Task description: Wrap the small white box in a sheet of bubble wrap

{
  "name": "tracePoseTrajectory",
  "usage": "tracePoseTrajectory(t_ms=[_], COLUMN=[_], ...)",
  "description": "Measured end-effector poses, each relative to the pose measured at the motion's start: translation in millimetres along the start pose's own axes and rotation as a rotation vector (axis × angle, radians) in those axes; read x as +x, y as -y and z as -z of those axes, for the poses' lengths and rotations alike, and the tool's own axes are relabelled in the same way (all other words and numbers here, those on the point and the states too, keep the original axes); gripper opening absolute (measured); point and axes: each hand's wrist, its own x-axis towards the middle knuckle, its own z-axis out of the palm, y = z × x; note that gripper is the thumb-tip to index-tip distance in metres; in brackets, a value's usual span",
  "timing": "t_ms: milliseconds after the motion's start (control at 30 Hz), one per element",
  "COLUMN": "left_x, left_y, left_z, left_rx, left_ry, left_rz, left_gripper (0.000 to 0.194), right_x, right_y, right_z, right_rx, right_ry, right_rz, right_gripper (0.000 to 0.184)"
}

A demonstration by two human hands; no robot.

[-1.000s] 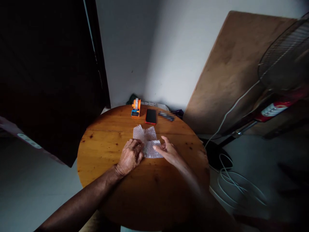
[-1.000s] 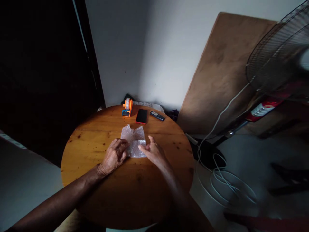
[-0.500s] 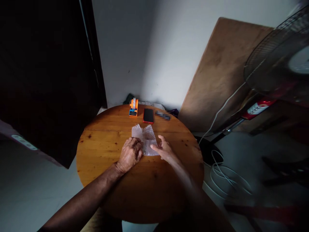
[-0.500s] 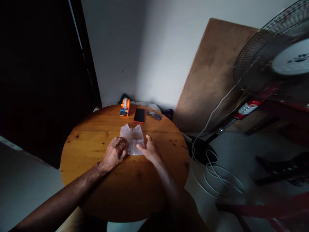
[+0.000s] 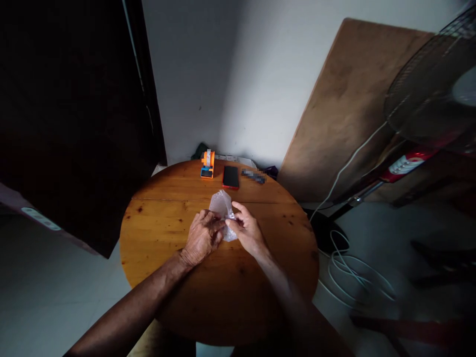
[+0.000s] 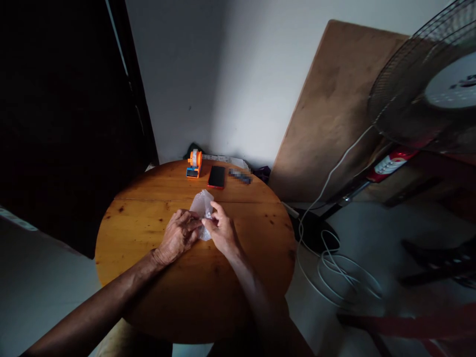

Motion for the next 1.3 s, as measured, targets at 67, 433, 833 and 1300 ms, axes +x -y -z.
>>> tracePoseTrajectory(t_ms=[67,433,833,1300], left_x=[1.0,2.0,6.6,0.5], left_y=[0.0,2.4,1.2,-5.3], left_z=[0.7,-5.6,0.6,-7.3], left_rx=[-0.030,-0.432,-0.599,-0.454], left_ry=[0.023,-0.020,0.005,-0.078], left_rz=[0.014,0.318,0.594,0.503], left_gripper=[0.029,0.058,0.044,0.050], right_x=[1.3,-7.1,-13.5,21.8], right_y=[2.8,25.9,38.2,-11.7], right_z=[-3.9,1.2,-10.2,33.3], right_rx=[-0.006,-0.057,-0.679,0.099], right_ry=[0.021,0.206,0.279,0.041], right_rz=[-0.010,-0.158,0.174,-0.389], right_gripper=[0.057,0.052,0.075,0.057])
